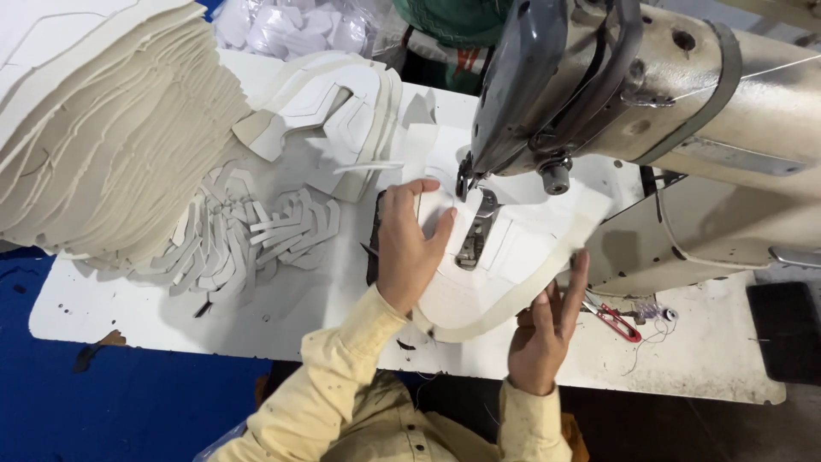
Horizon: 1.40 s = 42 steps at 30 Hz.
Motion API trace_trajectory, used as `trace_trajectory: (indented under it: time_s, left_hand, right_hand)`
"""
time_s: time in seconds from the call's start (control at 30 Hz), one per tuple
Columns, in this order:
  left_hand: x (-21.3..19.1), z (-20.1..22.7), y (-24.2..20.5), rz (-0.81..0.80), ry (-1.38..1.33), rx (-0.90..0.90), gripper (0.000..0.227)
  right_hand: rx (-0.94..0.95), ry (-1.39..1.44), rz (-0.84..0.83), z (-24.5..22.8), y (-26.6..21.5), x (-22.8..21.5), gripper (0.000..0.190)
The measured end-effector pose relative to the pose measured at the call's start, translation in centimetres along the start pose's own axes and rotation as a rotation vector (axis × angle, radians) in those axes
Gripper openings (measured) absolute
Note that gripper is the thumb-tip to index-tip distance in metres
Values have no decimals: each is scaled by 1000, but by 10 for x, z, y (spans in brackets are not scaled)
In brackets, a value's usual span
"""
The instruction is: The person aligns white shoe sole pieces and smaller inserts under a sewing machine needle, guiding them through the machine to stitch the components together. The person repeatedly picks up new pieces from a stack on the left, positions them, and sews them, occasionally using scissors to trim threads.
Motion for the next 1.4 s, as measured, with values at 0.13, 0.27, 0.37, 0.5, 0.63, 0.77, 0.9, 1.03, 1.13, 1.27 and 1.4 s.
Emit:
trace_trajectory:
  time_s: [0.13,0.27,0.37,0.5,0.63,0.77,0.9,1.03,1.13,1.27,1.4]
  left_hand:
    - [-6,13,-21,19,-116,-15,39]
    - [-45,11,3,7,-67,15,45]
    - [-68,1,50,132,483,297,40]
    - [-28,-136,95,-443,548,-137,70]
    - [4,-176,58,-665,-58,-507,99]
    - [-1,-167,42,-463,-412,-626,91]
    - [-58,-90,44,-49,-556,-330,66]
    - [-94,-18,48,111,-117,131,46]
    - [-94,-3,44,130,-21,310,37]
    - [-90,-8,37,184,-9,340,33]
    - [-86,-21,30,211,-50,273,28]
  right_hand:
    - [-23,-75,109,73,-26,-10,58]
    - [19,-665,-126,137,-54,-5,26]
    - [-516,-932,-353,101,-72,33,32]
    - [-631,-1044,-391,79,-68,48,25]
    - [-114,-838,-632,64,-54,50,37]
    - [763,-386,-652,138,-81,14,28]
    - [649,-184,-515,84,-86,42,34]
    - [568,-425,-409,54,-78,57,38]
    - [409,-357,-422,48,-72,64,47]
    - [351,-506,-472,51,-60,75,54]
    - [301,-303,-539,33,-56,102,62]
Point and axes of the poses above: each hand's wrist, its own y-axis towards the middle knuckle, its own x-axis out of the palm, z = x × y, the point moved 6 cm from there along y, towards the middle knuckle, and after that the axes turned 8 degrees about -y, right-handed, at the moved point
